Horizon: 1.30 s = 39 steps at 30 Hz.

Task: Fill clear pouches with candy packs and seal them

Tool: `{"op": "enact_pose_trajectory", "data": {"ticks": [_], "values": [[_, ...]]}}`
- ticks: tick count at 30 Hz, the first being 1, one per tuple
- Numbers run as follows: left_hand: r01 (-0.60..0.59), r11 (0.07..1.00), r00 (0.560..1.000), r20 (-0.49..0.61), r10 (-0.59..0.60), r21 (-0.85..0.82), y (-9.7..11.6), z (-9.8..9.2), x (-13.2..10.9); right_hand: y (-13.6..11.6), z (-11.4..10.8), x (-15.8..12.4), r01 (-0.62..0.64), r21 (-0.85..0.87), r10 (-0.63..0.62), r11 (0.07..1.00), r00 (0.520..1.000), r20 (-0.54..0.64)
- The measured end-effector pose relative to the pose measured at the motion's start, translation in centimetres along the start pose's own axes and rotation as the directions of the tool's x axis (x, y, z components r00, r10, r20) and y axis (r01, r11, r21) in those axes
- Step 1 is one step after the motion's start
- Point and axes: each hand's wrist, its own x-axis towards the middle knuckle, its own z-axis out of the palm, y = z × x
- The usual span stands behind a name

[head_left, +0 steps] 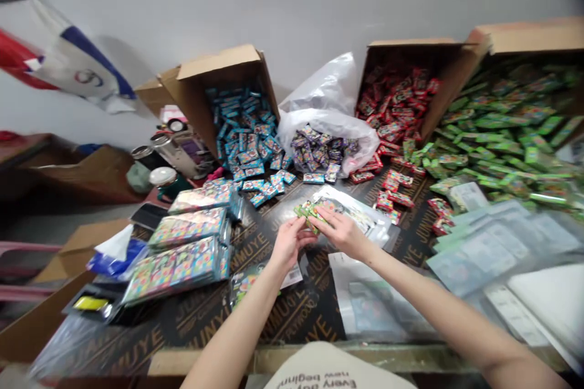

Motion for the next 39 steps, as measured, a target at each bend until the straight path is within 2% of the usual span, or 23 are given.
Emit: {"op": "enact_pose_trajectory", "data": {"ticks": [3,5,8,10,13,15,17,18,19,20,21,22,24,25,26,28,30,31,32,34,36,37,39], "values": [[-0.031,1.0,0.996,-0.084,0.03,0.0,0.1,-2.2,0.5,-1.0,1.0,1.1,-0.119,-0.031,0.12,0.992,0.992,0.031],[-0.02,1.0,0.997,-0.07,0.021,0.016,0.1,-3.6,0.0,-1.2,0.9,1.8,-0.186,0.038,0.185,0.982,0.982,0.036],[0.02,0.999,1.0,0.012,-0.021,0.029,0.0,-4.6,-1.2,-2.1,0.4,2.4,-0.159,0.298,0.144,0.941,0.987,0.071],[0.05,0.998,0.996,0.073,-0.052,0.031,-0.1,-4.7,-2.1,-3.1,0.0,2.5,-0.149,0.496,0.128,0.856,0.989,0.076],[0.043,0.999,0.995,0.092,-0.043,0.0,0.1,-4.5,-3.5,-4.5,-0.6,2.4,-0.215,0.759,0.191,0.615,0.974,0.121],[-0.082,0.996,0.996,0.044,0.08,0.034,0.4,-4.4,-4.4,-4.9,-0.9,2.2,-0.336,0.878,0.223,0.34,0.936,0.272],[-0.253,0.951,0.968,0.053,0.247,0.178,0.8,-4.3,-5.2,-5.1,-0.9,1.8,-0.512,0.858,0.171,0.052,0.851,0.497],[-0.312,0.912,0.95,0.088,0.3,0.266,0.8,-4.2,-5.5,-5.1,-0.8,1.5,-0.604,0.796,0.118,-0.04,0.788,0.604],[-0.333,0.88,0.943,0.12,0.311,0.337,0.8,-4.1,-5.6,-5.1,-0.7,1.3,-0.681,0.728,0.079,-0.081,0.723,0.686],[-0.314,0.871,0.95,0.124,0.288,0.377,0.6,-4.1,-5.7,-5.2,-0.6,1.0,-0.727,0.682,0.09,-0.077,0.677,0.731],[-0.263,0.887,0.965,0.093,0.246,0.379,0.2,-4.0,-5.7,-5.2,-0.5,0.8,-0.734,0.678,0.158,-0.034,0.666,0.729],[-0.202,0.915,0.979,0.041,0.2,0.349,-0.2,-3.9,-5.6,-5.4,-0.4,0.7,-0.702,0.71,0.272,0.056,0.695,0.666],[-0.103,0.963,0.991,-0.053,0.12,0.249,-1.3,-3.8,-5.3,-5.9,-0.6,0.4,-0.543,0.751,0.446,0.377,0.817,0.366],[-0.082,0.973,0.992,-0.079,0.101,0.216,-1.8,-3.8,-5.2,-6.2,-0.7,0.4,-0.436,0.71,0.432,0.553,0.879,0.204],[-0.071,0.977,0.992,-0.086,0.09,0.199,-2.2,-3.9,-5.1,-6.5,-0.8,0.3,-0.329,0.64,0.356,0.694,0.93,0.092],[-0.077,0.971,0.994,-0.062,0.094,0.227,-2.7,-4.4,-5.3,-6.9,-1.0,0.1,-0.168,0.516,0.183,0.84,0.983,0.022],[-0.146,0.915,0.987,-0.005,0.159,0.376,-2.9,-5.4,-5.9,-6.8,-0.7,-0.5,-0.114,0.452,0.122,0.885,0.992,0.012],[-0.203,0.839,0.977,0.042,0.211,0.506,-2.9,-6.2,-6.2,-6.5,-0.4,-0.9,-0.118,0.425,0.127,0.898,0.992,0.007],[-0.259,0.717,0.961,0.101,0.256,0.647,-3.0,-7.0,-6.6,-6.2,-0.1,-1.3,-0.133,0.395,0.144,0.909,0.99,0.003],[-0.316,0.411,0.937,0.214,0.274,0.855,-3.3,-8.6,-7.1,-5.4,0.9,-2.2,-0.164,0.336,0.169,0.927,0.986,0.016],[-0.317,0.197,0.934,0.27,0.233,0.928,-3.8,-9.7,-7.5,-5.0,1.8,-3.0,-0.176,0.304,0.164,0.936,0.984,0.064],[-0.316,0.146,0.935,0.281,0.218,0.938,-4.1,-10.0,-7.6,-5.0,2.1,-3.2,-0.177,0.31,0.153,0.934,0.983,0.1],[-0.339,0.118,0.927,0.31,0.212,0.933,-4.4,-10.2,-7.8,-5.3,2.2,-3.4,-0.173,0.374,0.109,0.911,0.976,0.186]]}}
